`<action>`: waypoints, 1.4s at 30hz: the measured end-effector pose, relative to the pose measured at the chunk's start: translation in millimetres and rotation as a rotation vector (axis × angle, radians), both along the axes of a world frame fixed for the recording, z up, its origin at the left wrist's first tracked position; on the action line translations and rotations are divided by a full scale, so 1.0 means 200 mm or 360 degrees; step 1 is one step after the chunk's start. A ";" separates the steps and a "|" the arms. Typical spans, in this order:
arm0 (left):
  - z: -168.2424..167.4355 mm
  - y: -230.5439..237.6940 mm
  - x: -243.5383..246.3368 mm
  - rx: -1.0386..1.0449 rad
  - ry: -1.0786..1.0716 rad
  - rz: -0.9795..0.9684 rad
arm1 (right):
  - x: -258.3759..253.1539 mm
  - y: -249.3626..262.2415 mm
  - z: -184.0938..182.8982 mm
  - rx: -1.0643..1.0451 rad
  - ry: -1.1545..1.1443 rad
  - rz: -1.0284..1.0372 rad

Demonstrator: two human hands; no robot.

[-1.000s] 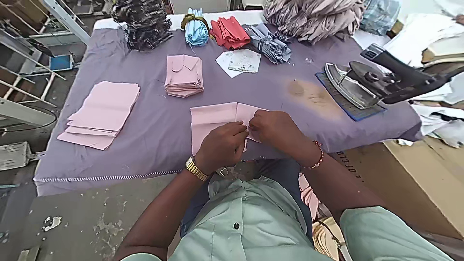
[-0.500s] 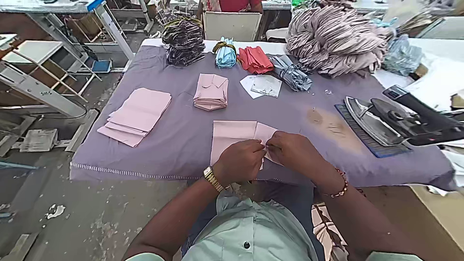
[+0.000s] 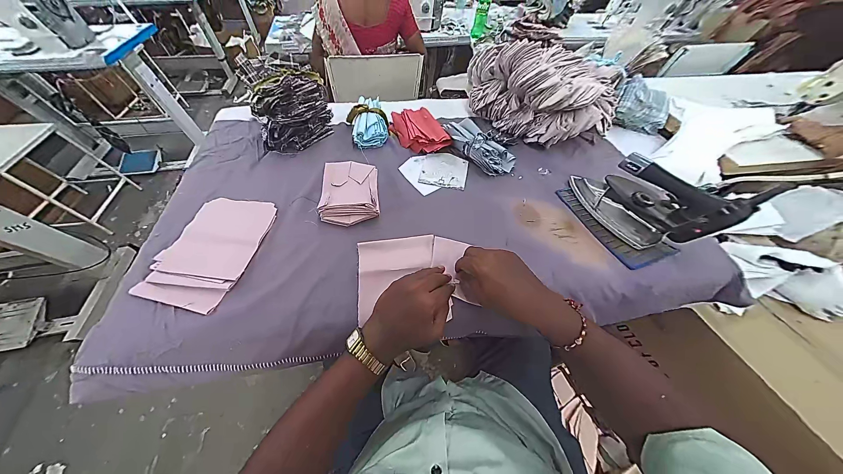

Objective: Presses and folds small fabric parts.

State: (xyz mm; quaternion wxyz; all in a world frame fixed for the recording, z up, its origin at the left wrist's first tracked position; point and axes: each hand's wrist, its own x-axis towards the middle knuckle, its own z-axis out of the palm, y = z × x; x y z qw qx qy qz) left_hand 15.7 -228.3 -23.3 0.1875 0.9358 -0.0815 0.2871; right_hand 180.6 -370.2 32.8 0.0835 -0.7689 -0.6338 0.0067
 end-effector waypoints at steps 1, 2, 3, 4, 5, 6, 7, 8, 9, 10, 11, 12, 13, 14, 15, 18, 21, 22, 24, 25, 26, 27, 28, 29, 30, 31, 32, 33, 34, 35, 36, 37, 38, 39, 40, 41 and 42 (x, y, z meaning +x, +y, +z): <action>0.00 0.00 0.00 -0.0002 0.0001 0.0000 | 0.01 0.01 0.00 0.0009 0.0021 -0.0009; 0.00 0.00 0.00 -0.0001 0.0000 -0.0001 | 0.02 0.02 -0.01 0.0029 0.0032 -0.0013; 0.00 0.00 0.00 0.0000 0.0001 -0.0002 | 0.02 0.03 -0.02 0.0057 0.0038 -0.0004; 0.00 0.00 0.00 0.0001 -0.0002 -0.0003 | 0.03 0.04 -0.03 0.0099 0.0041 0.0014; 0.00 0.00 0.00 -0.0002 -0.0008 -0.0004 | 0.04 0.05 -0.04 0.0159 0.0036 0.0045; 0.00 0.00 0.00 -0.0006 -0.0015 -0.0006 | 0.05 0.05 -0.06 0.0229 0.0029 0.0086; 0.00 0.00 0.00 -0.0010 -0.0018 -0.0007 | 0.05 0.06 -0.08 0.0300 0.0023 0.0123; 0.00 0.00 0.00 -0.0016 -0.0021 -0.0007 | 0.06 0.06 -0.09 0.0346 0.0013 0.0153; 0.00 0.00 0.00 -0.0022 -0.0019 -0.0008 | 0.06 0.06 -0.10 0.0369 -0.0004 0.0178; 0.00 0.00 0.00 -0.0027 -0.0016 -0.0011 | 0.06 0.06 -0.10 0.0373 -0.0031 0.0199; 0.00 0.00 0.00 -0.0028 -0.0016 -0.0011 | 0.06 0.06 -0.10 0.0361 -0.0061 0.0218; 0.00 0.00 0.00 -0.0027 -0.0016 -0.0009 | 0.06 0.06 -0.09 0.0321 -0.0091 0.0222; 0.00 0.00 0.00 -0.0025 -0.0014 -0.0007 | 0.05 0.06 -0.08 0.0277 -0.0126 0.0219; 0.00 0.00 0.00 -0.0022 -0.0008 -0.0005 | 0.05 0.06 -0.07 0.0230 -0.0158 0.0215; 0.00 0.00 0.00 -0.0020 -0.0011 -0.0007 | 0.05 0.06 -0.06 0.0196 -0.0180 0.0215; 0.01 0.00 0.00 -0.0017 0.0005 -0.0002 | 0.05 0.05 -0.04 0.0137 -0.0202 0.0214; 0.01 0.00 0.01 -0.0017 0.0017 0.0025 | 0.07 0.07 -0.04 0.0193 -0.0149 0.0205; 0.01 0.00 0.00 -0.0020 0.0038 0.0035 | 0.07 0.07 -0.06 0.0220 -0.0128 0.0203; 0.00 -0.01 -0.01 -0.0044 0.0068 0.0038 | 0.06 0.07 -0.08 0.0256 -0.0106 0.0195; 0.00 -0.01 0.00 -0.0049 0.0067 0.0041 | 0.07 0.07 -0.09 0.0261 -0.0106 0.0183; 0.00 -0.01 0.00 -0.0054 0.0067 0.0044 | 0.07 0.07 -0.09 0.0258 -0.0100 0.0166; 0.00 -0.01 0.00 -0.0059 0.0068 0.0044 | 0.07 0.06 -0.10 0.0257 -0.0097 0.0151; 0.00 -0.01 0.00 -0.0058 0.0073 0.0047 | 0.08 0.06 -0.10 0.0263 -0.0095 0.0140; 0.00 -0.01 0.00 -0.0056 0.0076 0.0051 | 0.08 0.07 -0.10 0.0265 -0.0087 0.0135; 0.00 -0.01 0.00 -0.0053 0.0077 0.0050 | 0.09 0.07 -0.11 0.0253 -0.0078 0.0130; 0.00 -0.01 0.00 -0.0051 0.0076 0.0047 | 0.09 0.08 -0.11 0.0241 -0.0073 0.0138; 0.00 -0.01 0.00 -0.0049 0.0077 0.0043 | 0.09 0.09 -0.12 0.0225 -0.0074 0.0148; 0.00 -0.01 0.00 -0.0047 0.0077 0.0038 | 0.09 0.09 -0.12 0.0209 -0.0073 0.0153; 0.00 -0.01 0.00 -0.0042 0.0075 0.0038 | 0.09 0.10 -0.12 0.0193 -0.0074 0.0152; 0.00 -0.01 0.00 -0.0035 0.0073 0.0041 | 0.09 0.10 -0.12 0.0182 -0.0080 0.0151; 0.00 -0.01 0.00 -0.0028 0.0071 0.0048 | 0.09 0.10 -0.12 0.0187 -0.0092 0.0156; 0.00 -0.01 0.00 -0.0024 0.0069 0.0059 | 0.09 0.09 -0.12 0.0200 -0.0107 0.0165; 0.00 -0.01 0.00 -0.0025 0.0072 0.0064 | 0.08 0.09 -0.11 0.0197 -0.0118 0.0166; 0.00 -0.01 0.00 -0.0025 0.0077 0.0066 | 0.08 0.08 -0.11 0.0183 -0.0127 0.0161; 0.00 -0.01 0.00 -0.0026 0.0082 0.0068 | 0.08 0.07 -0.11 0.0164 -0.0129 0.0151; 0.00 -0.01 0.00 -0.0033 0.0084 0.0066 | 0.08 0.05 -0.10 0.0149 -0.0128 0.0139; 0.00 -0.01 0.00 -0.0039 0.0084 0.0066 | 0.09 0.04 -0.10 0.0150 -0.0129 0.0128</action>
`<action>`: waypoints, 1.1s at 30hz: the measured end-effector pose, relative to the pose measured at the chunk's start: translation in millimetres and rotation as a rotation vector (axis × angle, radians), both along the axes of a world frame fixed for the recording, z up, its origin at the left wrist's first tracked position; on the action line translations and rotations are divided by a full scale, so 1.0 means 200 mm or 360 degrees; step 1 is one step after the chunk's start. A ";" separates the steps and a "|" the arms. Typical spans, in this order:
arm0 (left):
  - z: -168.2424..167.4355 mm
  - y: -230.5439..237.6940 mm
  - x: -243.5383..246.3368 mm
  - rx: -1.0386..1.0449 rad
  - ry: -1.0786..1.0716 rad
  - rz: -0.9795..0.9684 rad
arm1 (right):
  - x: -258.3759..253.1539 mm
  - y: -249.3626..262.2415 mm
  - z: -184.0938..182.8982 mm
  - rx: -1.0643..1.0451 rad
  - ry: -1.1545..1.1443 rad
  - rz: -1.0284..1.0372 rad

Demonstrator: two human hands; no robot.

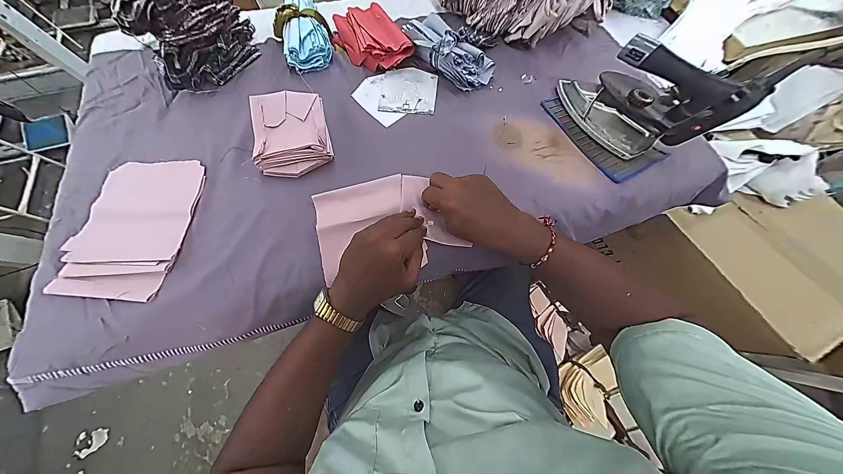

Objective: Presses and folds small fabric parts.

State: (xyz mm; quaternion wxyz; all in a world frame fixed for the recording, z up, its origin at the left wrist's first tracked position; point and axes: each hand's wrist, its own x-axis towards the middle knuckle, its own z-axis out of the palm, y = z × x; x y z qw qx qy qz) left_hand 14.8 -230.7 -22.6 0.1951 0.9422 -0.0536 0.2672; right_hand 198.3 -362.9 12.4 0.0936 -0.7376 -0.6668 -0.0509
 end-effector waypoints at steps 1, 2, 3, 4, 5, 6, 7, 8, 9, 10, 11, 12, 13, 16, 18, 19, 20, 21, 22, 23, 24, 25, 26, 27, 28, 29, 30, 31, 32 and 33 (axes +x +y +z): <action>0.00 0.00 0.00 -0.0006 -0.0003 0.0000 | 0.01 -0.02 0.00 0.0006 -0.0005 -0.0007; 0.00 0.00 0.00 -0.0012 -0.0006 0.0001 | 0.01 -0.03 0.00 0.0002 -0.0004 -0.0015; 0.00 0.00 0.00 -0.0016 -0.0009 0.0003 | 0.01 -0.05 0.00 -0.0008 -0.0002 -0.0028; 0.00 0.00 0.00 -0.0015 -0.0013 0.0003 | 0.01 -0.07 0.01 -0.0011 0.0005 -0.0042; 0.00 0.00 0.00 -0.0011 -0.0017 0.0001 | 0.02 -0.08 0.01 -0.0010 0.0011 -0.0057; 0.00 0.00 0.00 -0.0004 -0.0014 -0.0001 | 0.02 -0.08 0.02 -0.0001 0.0026 -0.0071; 0.00 0.00 0.00 0.0005 -0.0012 -0.0003 | 0.02 -0.08 0.02 0.0024 0.0049 -0.0079; -0.01 0.00 0.00 0.0015 -0.0011 -0.0007 | 0.02 -0.08 0.03 0.0062 0.0076 -0.0084; -0.01 0.00 0.00 0.0020 -0.0013 -0.0010 | 0.02 -0.06 0.04 0.0104 0.0095 -0.0080; -0.01 0.00 0.00 0.0022 -0.0012 -0.0013 | 0.02 -0.05 0.04 0.0140 0.0114 -0.0071; 0.00 0.00 0.00 0.0022 -0.0007 -0.0014 | 0.02 -0.02 0.03 0.0167 0.0126 -0.0057; 0.00 0.00 0.00 0.0024 -0.0006 -0.0015 | 0.02 0.00 0.02 0.0176 0.0132 -0.0035; 0.00 0.00 0.00 0.0024 -0.0012 -0.0017 | 0.01 0.02 0.00 0.0167 0.0136 -0.0013; 0.00 0.00 0.00 0.0006 -0.0022 -0.0012 | 0.00 0.05 -0.03 0.0120 0.0126 -0.0010; -0.01 0.00 0.00 -0.0006 -0.0014 -0.0010 | 0.00 0.02 -0.03 0.0106 0.0108 -0.0041; -0.01 0.00 0.00 -0.0012 -0.0009 -0.0014 | 0.00 0.01 -0.03 0.0100 0.0093 -0.0056; 0.00 0.00 0.00 -0.0015 -0.0007 -0.0015 | 0.00 -0.01 -0.03 0.0102 0.0078 -0.0069; 0.00 0.01 0.00 -0.0017 -0.0005 -0.0014 | 0.00 -0.03 -0.03 0.0098 0.0068 -0.0082; 0.00 0.00 0.00 -0.0020 -0.0004 -0.0010 | 0.00 -0.05 -0.03 0.0095 0.0063 -0.0085; 0.00 0.00 0.00 -0.0024 -0.0004 -0.0006 | 0.01 -0.07 -0.02 0.0091 0.0067 -0.0090; -0.01 0.00 0.00 -0.0027 -0.0010 -0.0002 | 0.00 -0.09 -0.01 0.0080 0.0074 -0.0100; -0.01 0.00 0.00 -0.0031 -0.0018 0.0000 | 0.00 -0.10 0.00 0.0075 0.0084 -0.0106; -0.01 0.00 0.00 -0.0034 -0.0020 0.0002 | 0.00 -0.11 0.01 0.0060 0.0080 -0.0113; -0.01 0.00 0.00 -0.0035 -0.0021 0.0002 | 0.01 -0.12 0.01 0.0056 0.0080 -0.0117; -0.01 0.00 0.00 -0.0038 -0.0026 -0.0002 | 0.01 -0.11 0.01 0.0054 0.0083 -0.0114; -0.01 0.00 0.00 -0.0040 -0.0032 -0.0007 | 0.02 -0.11 0.01 0.0052 0.0083 -0.0105; -0.01 0.00 0.00 -0.0040 -0.0034 -0.0009 | 0.02 -0.10 0.01 0.0047 0.0085 -0.0097; -0.01 0.00 0.00 -0.0040 -0.0032 -0.0010 | 0.02 -0.10 0.01 0.0052 0.0080 -0.0086; -0.01 0.00 0.00 -0.0041 -0.0031 -0.0009 | 0.02 -0.09 0.01 0.0061 0.0070 -0.0077; -0.01 0.00 0.00 -0.0039 -0.0030 -0.0008 | 0.02 -0.09 0.01 0.0067 0.0057 -0.0072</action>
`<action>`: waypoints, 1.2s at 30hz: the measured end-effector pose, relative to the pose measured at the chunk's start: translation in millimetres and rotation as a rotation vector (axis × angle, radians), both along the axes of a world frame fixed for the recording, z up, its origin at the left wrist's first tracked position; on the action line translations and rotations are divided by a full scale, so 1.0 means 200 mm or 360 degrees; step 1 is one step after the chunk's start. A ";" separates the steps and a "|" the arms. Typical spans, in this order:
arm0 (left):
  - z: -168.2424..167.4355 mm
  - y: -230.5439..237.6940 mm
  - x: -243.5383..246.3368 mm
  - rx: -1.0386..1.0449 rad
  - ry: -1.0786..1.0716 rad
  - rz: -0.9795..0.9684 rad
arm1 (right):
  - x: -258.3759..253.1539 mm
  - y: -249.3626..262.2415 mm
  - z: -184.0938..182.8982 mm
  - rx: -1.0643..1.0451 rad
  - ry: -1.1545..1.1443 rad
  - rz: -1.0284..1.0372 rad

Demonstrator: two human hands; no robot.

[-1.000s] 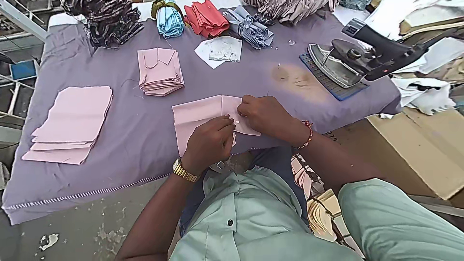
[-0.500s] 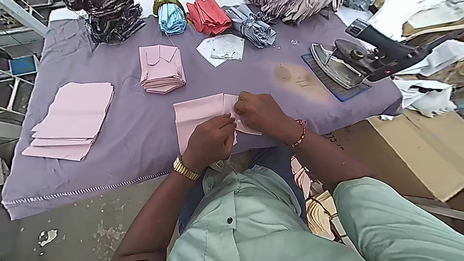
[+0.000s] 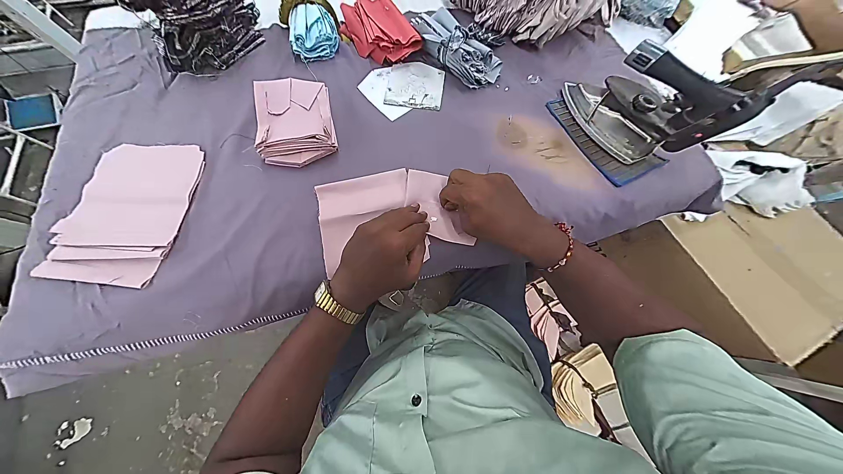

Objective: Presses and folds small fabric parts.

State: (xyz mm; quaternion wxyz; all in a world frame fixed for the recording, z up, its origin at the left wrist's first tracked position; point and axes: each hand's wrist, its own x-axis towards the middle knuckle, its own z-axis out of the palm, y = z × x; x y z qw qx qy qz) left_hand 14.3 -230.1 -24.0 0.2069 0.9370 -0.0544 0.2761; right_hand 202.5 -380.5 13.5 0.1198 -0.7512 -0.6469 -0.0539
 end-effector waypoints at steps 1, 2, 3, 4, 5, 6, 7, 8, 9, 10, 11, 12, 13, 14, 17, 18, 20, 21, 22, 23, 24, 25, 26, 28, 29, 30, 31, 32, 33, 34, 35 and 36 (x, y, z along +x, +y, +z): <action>0.00 0.00 0.00 0.0003 0.0000 0.0000 | 0.00 0.00 -0.01 0.0010 -0.0019 0.0003; 0.00 0.00 0.00 0.0005 0.0000 -0.0001 | 0.00 0.01 -0.01 0.0033 -0.0040 0.0000; 0.00 0.00 0.00 0.0008 0.0000 -0.0001 | 0.01 0.02 -0.02 0.0053 -0.0057 -0.0007; 0.00 0.00 0.00 0.0010 0.0003 -0.0005 | 0.02 0.02 -0.03 0.0054 -0.0067 -0.0023; 0.00 0.00 0.00 0.0010 0.0007 -0.0006 | 0.02 0.03 -0.03 0.0053 -0.0075 -0.0041; 0.00 0.00 0.00 0.0005 0.0010 -0.0004 | 0.03 0.03 -0.03 0.0049 -0.0088 -0.0062; 0.00 0.00 0.00 0.0002 0.0010 -0.0001 | 0.03 0.03 -0.03 0.0050 -0.0102 -0.0084; 0.00 0.00 0.00 0.0002 0.0013 -0.0001 | 0.03 0.04 -0.03 0.0054 -0.0108 -0.0110; 0.00 0.00 0.00 0.0001 0.0013 -0.0002 | 0.04 0.04 -0.04 0.0068 -0.0097 -0.0137; 0.00 0.00 0.00 -0.0001 0.0010 -0.0005 | 0.04 0.04 -0.03 0.0091 -0.0060 -0.0161; 0.00 0.00 0.00 -0.0002 0.0006 -0.0009 | 0.05 0.03 -0.03 0.0104 0.0002 -0.0186; 0.00 0.00 0.00 0.0000 0.0001 -0.0015 | 0.05 0.03 -0.02 0.0117 0.0064 -0.0209; 0.00 0.00 0.00 0.0007 -0.0008 -0.0019 | 0.06 0.02 0.00 0.0137 0.0112 -0.0225; 0.00 0.00 0.00 0.0015 -0.0006 -0.0020 | 0.06 0.02 0.01 0.0170 0.0144 -0.0227; 0.00 0.00 0.00 0.0048 0.0003 -0.0009 | 0.04 0.01 0.04 0.0252 0.0185 -0.0172; 0.00 0.00 0.00 0.0052 0.0002 -0.0008 | 0.04 0.01 0.04 0.0258 0.0191 -0.0142; 0.00 0.00 0.00 0.0047 -0.0001 -0.0017 | 0.04 0.03 0.03 0.0256 0.0188 -0.0085; 0.00 0.00 0.00 0.0047 -0.0008 -0.0023 | 0.04 0.04 0.03 0.0248 0.0181 -0.0066; 0.00 0.00 0.00 0.0047 -0.0015 -0.0025 | 0.04 0.06 0.03 0.0240 0.0170 -0.0060; 0.00 0.00 0.00 0.0046 -0.0025 -0.0027 | 0.04 0.07 0.03 0.0232 0.0153 -0.0063; 0.00 0.00 0.00 0.0043 -0.0029 -0.0029 | 0.04 0.09 0.03 0.0224 0.0130 -0.0066; 0.00 0.00 0.00 0.0040 -0.0024 -0.0031 | 0.05 0.10 0.02 0.0199 0.0102 -0.0063; 0.00 0.00 0.00 0.0040 -0.0018 -0.0031 | 0.06 0.11 0.01 0.0165 0.0080 -0.0049; 0.00 0.00 0.00 0.0041 -0.0018 -0.0026 | 0.07 0.12 -0.01 0.0096 0.0054 -0.0001; 0.00 0.00 0.00 0.0043 -0.0020 -0.0021 | 0.07 0.13 -0.02 0.0071 0.0030 0.0012; 0.00 0.00 0.00 0.0043 -0.0024 -0.0020 | 0.08 0.13 -0.03 0.0064 -0.0002 0.0008; 0.00 0.00 0.00 0.0045 -0.0025 -0.0016 | 0.09 0.13 -0.03 0.0058 -0.0043 -0.0008; 0.00 0.00 0.00 0.0046 -0.0022 -0.0011 | 0.09 0.13 -0.03 0.0049 -0.0074 -0.0036; 0.00 0.00 0.00 0.0048 -0.0019 -0.0007 | 0.10 0.13 -0.03 0.0040 -0.0093 -0.0068; 0.00 0.00 0.00 0.0048 -0.0018 -0.0007 | 0.12 0.13 -0.02 0.0036 -0.0101 -0.0094; 0.00 0.00 0.00 0.0048 -0.0020 -0.0005 | 0.13 0.13 -0.01 0.0041 -0.0092 -0.0111; 0.00 0.00 0.00 0.0049 -0.0023 -0.0002 | 0.13 0.13 0.00 0.0058 -0.0073 -0.0112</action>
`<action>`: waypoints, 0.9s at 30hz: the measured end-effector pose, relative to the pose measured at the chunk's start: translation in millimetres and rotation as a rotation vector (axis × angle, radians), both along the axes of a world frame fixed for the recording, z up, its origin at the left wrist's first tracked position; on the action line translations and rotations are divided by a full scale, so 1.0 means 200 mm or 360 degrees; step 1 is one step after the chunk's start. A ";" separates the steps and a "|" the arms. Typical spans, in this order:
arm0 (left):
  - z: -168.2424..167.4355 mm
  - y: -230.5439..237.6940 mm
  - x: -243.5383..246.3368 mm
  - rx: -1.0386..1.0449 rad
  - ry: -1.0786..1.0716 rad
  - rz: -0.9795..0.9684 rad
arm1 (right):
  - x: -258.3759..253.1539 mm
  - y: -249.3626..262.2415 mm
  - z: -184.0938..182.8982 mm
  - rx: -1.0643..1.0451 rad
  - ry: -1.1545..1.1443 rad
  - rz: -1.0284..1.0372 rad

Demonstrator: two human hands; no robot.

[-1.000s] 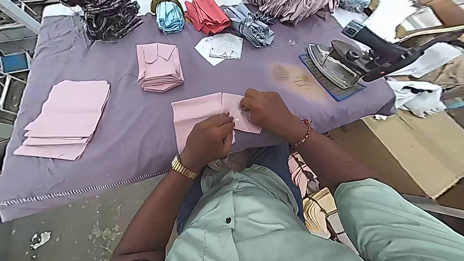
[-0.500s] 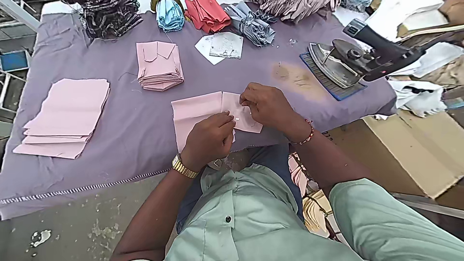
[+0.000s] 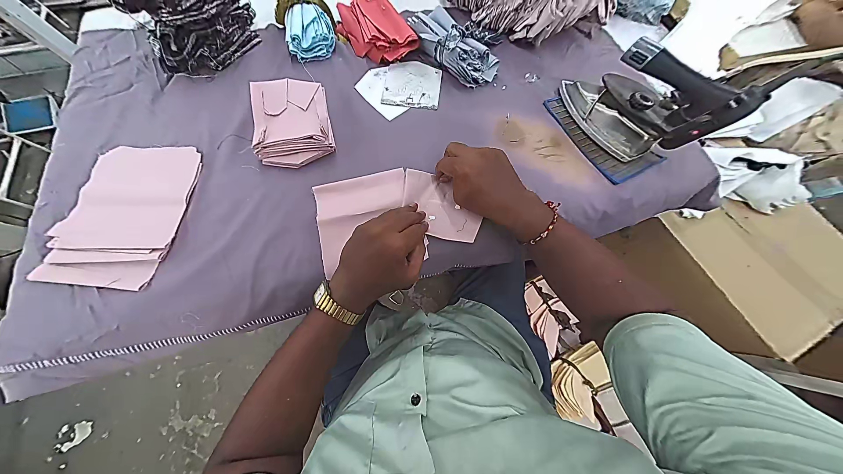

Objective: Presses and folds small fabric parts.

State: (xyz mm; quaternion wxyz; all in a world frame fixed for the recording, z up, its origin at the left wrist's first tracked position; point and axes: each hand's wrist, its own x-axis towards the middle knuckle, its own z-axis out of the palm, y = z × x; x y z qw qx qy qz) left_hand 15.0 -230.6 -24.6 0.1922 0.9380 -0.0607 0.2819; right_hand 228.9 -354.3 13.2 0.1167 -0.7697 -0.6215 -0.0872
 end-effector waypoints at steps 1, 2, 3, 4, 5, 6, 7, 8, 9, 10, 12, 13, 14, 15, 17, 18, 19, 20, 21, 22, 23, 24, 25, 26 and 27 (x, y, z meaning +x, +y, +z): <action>0.00 0.00 0.00 0.0004 0.0003 0.0001 | 0.00 0.00 0.01 0.0030 0.0015 0.0016; 0.00 0.00 0.00 0.0009 0.0006 0.0001 | -0.01 0.00 0.01 0.0061 0.0029 0.0040; 0.00 0.00 0.00 0.0010 0.0005 0.0000 | -0.02 0.01 0.01 0.0083 0.0035 0.0060; 0.00 0.00 0.00 0.0011 0.0008 0.0002 | -0.03 0.01 -0.01 0.0090 0.0038 0.0073; 0.00 0.00 0.00 0.0013 0.0007 0.0002 | -0.03 0.02 -0.02 0.0088 0.0041 0.0080; 0.00 0.00 0.00 0.0009 0.0002 0.0001 | -0.03 0.02 -0.04 0.0076 0.0046 0.0084; 0.00 0.00 0.00 0.0004 -0.0003 0.0002 | -0.03 0.02 -0.04 0.0062 0.0049 0.0088; 0.00 0.00 0.00 -0.0004 -0.0001 0.0006 | -0.02 0.02 -0.04 0.0046 0.0055 0.0089; 0.00 0.00 0.00 -0.0012 0.0003 0.0004 | -0.03 0.00 -0.04 0.0036 0.0063 0.0085; 0.00 0.00 0.00 -0.0018 0.0004 0.0000 | -0.03 -0.01 -0.04 0.0037 0.0069 0.0078; 0.00 0.00 0.00 -0.0017 0.0002 0.0005 | -0.02 -0.04 -0.03 0.0019 0.0061 0.0068; 0.00 0.00 0.00 -0.0017 -0.0001 0.0006 | -0.02 -0.06 -0.02 -0.0004 0.0061 0.0064; 0.00 0.00 0.00 -0.0018 0.0003 0.0007 | -0.01 -0.08 -0.02 -0.0035 0.0070 0.0059; 0.00 0.00 0.00 -0.0021 0.0011 0.0006 | 0.00 -0.10 0.00 -0.0045 0.0091 0.0059; 0.00 0.00 0.00 -0.0028 0.0026 0.0003 | 0.05 -0.14 0.02 0.0042 0.0204 0.0051; 0.00 0.00 0.00 -0.0033 0.0024 0.0002 | 0.06 -0.16 0.04 0.0132 0.0287 0.0034; 0.00 0.00 0.00 -0.0035 0.0022 -0.0001 | 0.07 -0.18 0.06 0.0243 0.0367 0.0027; 0.00 0.00 0.00 -0.0036 0.0022 -0.0005 | 0.06 -0.20 0.07 0.0336 0.0444 0.0026; 0.00 0.00 0.00 -0.0034 0.0020 -0.0008 | 0.05 -0.22 0.08 0.0395 0.0512 0.0014; 0.00 0.00 0.00 -0.0032 0.0015 -0.0011 | 0.02 -0.24 0.09 0.0414 0.0564 -0.0006; 0.00 0.00 0.00 -0.0035 0.0015 -0.0016 | -0.01 -0.25 0.09 0.0390 0.0580 -0.0028; 0.00 0.00 0.00 -0.0038 0.0017 -0.0022 | -0.04 -0.27 0.09 0.0347 0.0569 -0.0039; 0.00 0.00 0.00 -0.0044 0.0019 -0.0026 | -0.06 -0.29 0.08 0.0308 0.0534 -0.0027; 0.00 0.00 0.00 -0.0048 0.0023 -0.0025 | -0.08 -0.29 0.07 0.0271 0.0487 0.0006; 0.01 0.00 0.00 -0.0046 0.0025 -0.0021 | -0.09 -0.29 0.05 0.0236 0.0442 0.0048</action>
